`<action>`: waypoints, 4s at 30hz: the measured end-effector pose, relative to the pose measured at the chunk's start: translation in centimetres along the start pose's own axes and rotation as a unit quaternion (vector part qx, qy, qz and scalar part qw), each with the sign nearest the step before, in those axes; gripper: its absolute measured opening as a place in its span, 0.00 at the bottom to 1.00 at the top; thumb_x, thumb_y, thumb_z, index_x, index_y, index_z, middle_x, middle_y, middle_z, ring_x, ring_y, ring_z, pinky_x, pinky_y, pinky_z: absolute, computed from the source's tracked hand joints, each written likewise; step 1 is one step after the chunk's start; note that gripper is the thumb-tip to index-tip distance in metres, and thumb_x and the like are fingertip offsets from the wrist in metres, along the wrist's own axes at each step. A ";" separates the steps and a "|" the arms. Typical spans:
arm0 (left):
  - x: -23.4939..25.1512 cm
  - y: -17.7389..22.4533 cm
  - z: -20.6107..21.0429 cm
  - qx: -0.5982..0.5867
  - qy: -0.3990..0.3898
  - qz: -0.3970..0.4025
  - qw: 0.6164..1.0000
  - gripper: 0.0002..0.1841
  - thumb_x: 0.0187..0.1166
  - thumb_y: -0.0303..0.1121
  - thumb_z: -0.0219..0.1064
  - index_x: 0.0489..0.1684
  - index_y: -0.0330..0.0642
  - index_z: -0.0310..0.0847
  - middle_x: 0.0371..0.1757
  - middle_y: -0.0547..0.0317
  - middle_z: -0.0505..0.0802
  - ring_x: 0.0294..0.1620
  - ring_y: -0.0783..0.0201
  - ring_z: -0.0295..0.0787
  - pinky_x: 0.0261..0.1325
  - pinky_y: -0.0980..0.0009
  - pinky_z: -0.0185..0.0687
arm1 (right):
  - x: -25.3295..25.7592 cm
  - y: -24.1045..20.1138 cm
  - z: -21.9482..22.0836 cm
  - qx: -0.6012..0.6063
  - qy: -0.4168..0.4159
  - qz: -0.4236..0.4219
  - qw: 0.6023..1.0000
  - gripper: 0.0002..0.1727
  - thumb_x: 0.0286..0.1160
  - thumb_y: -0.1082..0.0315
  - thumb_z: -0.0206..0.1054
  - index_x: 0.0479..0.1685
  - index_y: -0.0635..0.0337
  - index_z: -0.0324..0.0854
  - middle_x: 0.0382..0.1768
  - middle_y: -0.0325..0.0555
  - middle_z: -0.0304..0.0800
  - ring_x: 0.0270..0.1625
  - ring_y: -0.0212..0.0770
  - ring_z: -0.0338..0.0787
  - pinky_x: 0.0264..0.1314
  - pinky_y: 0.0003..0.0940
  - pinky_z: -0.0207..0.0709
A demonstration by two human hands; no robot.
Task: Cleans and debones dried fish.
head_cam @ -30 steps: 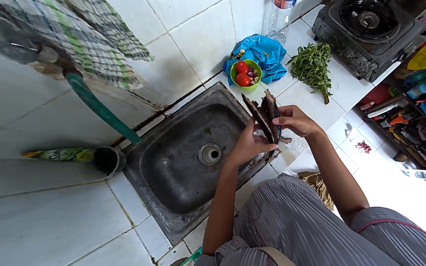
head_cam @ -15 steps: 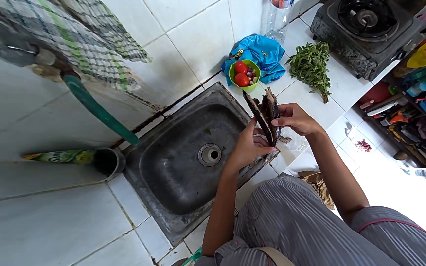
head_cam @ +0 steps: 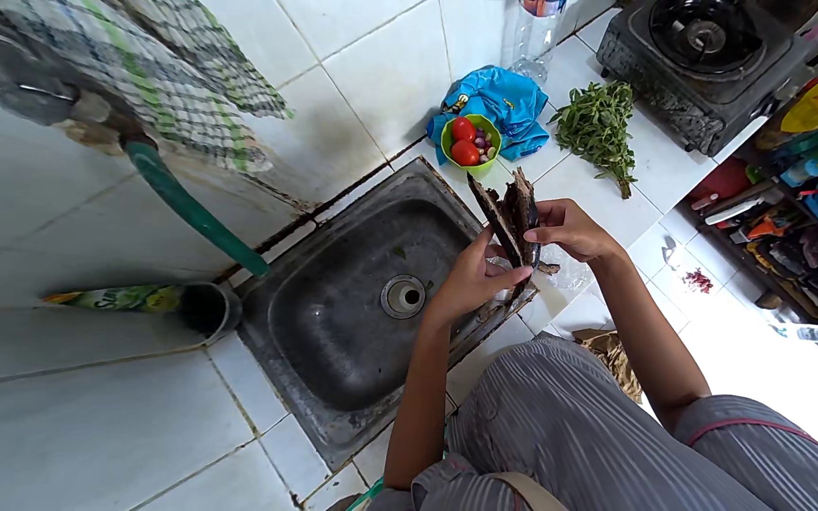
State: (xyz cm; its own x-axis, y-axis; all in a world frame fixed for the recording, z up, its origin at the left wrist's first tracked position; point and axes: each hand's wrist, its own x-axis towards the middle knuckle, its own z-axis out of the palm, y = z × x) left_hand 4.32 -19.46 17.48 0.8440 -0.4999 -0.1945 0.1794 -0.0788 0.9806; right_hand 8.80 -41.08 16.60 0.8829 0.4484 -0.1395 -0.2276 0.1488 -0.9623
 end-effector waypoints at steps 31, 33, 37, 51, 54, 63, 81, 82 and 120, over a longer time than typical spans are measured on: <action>0.4 0.6 0.5 -0.040 0.110 -0.061 0.991 0.19 0.84 0.23 0.62 0.72 0.38 0.68 0.54 0.56 0.89 0.41 0.72 0.90 0.40 0.75 0.89 | -0.2 0.1 0.0 0.025 0.011 0.011 1.000 0.14 0.65 0.76 0.67 0.50 0.60 0.83 0.39 0.32 0.96 0.39 0.25 0.94 0.42 0.22 0.89; 0.6 0.3 0.5 -0.048 0.123 -0.071 0.989 0.20 0.84 0.23 0.62 0.73 0.38 0.68 0.54 0.55 0.89 0.39 0.71 0.90 0.39 0.75 0.89 | -0.1 0.1 0.1 0.021 0.042 0.027 0.999 0.13 0.68 0.76 0.64 0.52 0.62 0.81 0.39 0.33 0.95 0.39 0.25 0.94 0.40 0.23 0.88; 0.8 0.2 0.5 -0.058 0.126 -0.086 0.987 0.20 0.84 0.23 0.62 0.74 0.37 0.67 0.55 0.53 0.88 0.42 0.69 0.90 0.42 0.72 0.89 | 0.1 0.7 0.5 0.028 0.089 0.052 0.994 0.10 0.78 0.76 0.57 0.51 0.64 0.80 0.37 0.36 0.93 0.38 0.27 0.93 0.41 0.25 0.88; 1.3 -1.4 1.0 -0.160 0.169 -0.096 0.968 0.16 0.85 0.24 0.61 0.68 0.38 0.70 0.51 0.58 0.89 0.42 0.70 0.91 0.45 0.72 0.90 | 0.6 1.8 0.1 0.082 0.090 0.089 0.989 0.10 0.84 0.75 0.53 0.47 0.63 0.82 0.33 0.38 0.94 0.35 0.29 0.93 0.43 0.26 0.89; 1.2 -1.6 0.9 -0.160 0.161 -0.096 0.969 0.15 0.85 0.22 0.60 0.67 0.38 0.71 0.50 0.58 0.90 0.42 0.71 0.91 0.45 0.73 0.90 | 0.5 2.3 -0.2 0.097 0.079 0.090 0.988 0.10 0.84 0.74 0.53 0.46 0.62 0.82 0.34 0.37 0.94 0.35 0.28 0.94 0.42 0.25 0.89; 1.0 -1.9 0.6 -0.131 0.153 -0.092 0.975 0.14 0.83 0.21 0.62 0.64 0.36 0.73 0.48 0.59 0.90 0.41 0.72 0.90 0.45 0.74 0.89 | 0.4 2.3 -0.4 0.090 0.068 0.088 0.990 0.10 0.83 0.74 0.54 0.45 0.61 0.83 0.33 0.37 0.95 0.34 0.28 0.94 0.42 0.25 0.89; 0.9 -2.4 0.0 -0.151 0.120 -0.089 0.977 0.14 0.83 0.18 0.58 0.63 0.37 0.72 0.47 0.61 0.90 0.41 0.72 0.90 0.46 0.74 0.89 | -0.1 1.7 -0.6 0.071 0.046 0.088 0.993 0.09 0.76 0.75 0.58 0.49 0.60 0.82 0.37 0.36 0.95 0.37 0.27 0.93 0.44 0.24 0.88; 0.9 -2.5 0.0 -0.158 0.115 -0.089 0.977 0.14 0.83 0.17 0.57 0.62 0.38 0.73 0.47 0.61 0.91 0.41 0.72 0.91 0.46 0.74 0.89 | -0.1 1.7 -0.6 0.071 0.041 0.089 0.993 0.10 0.76 0.75 0.58 0.49 0.60 0.82 0.37 0.36 0.95 0.37 0.27 0.93 0.44 0.24 0.89; -0.5 -4.2 -3.0 -0.051 0.037 -0.098 0.993 0.10 0.70 0.13 0.68 0.41 0.39 0.85 0.31 0.65 0.95 0.31 0.76 0.92 0.39 0.79 0.89 | 0.6 0.5 -1.7 -0.030 -0.112 0.209 0.971 0.17 0.64 0.82 0.70 0.52 0.63 0.79 0.36 0.40 0.94 0.36 0.30 0.94 0.42 0.25 0.89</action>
State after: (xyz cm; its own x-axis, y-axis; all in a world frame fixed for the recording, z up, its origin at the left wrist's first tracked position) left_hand 4.70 -16.31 13.38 0.8227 -0.4178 -0.3855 0.3899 -0.0786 0.9175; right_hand 9.91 -42.23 15.62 0.6058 0.6395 -0.4734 -0.5164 -0.1367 -0.8454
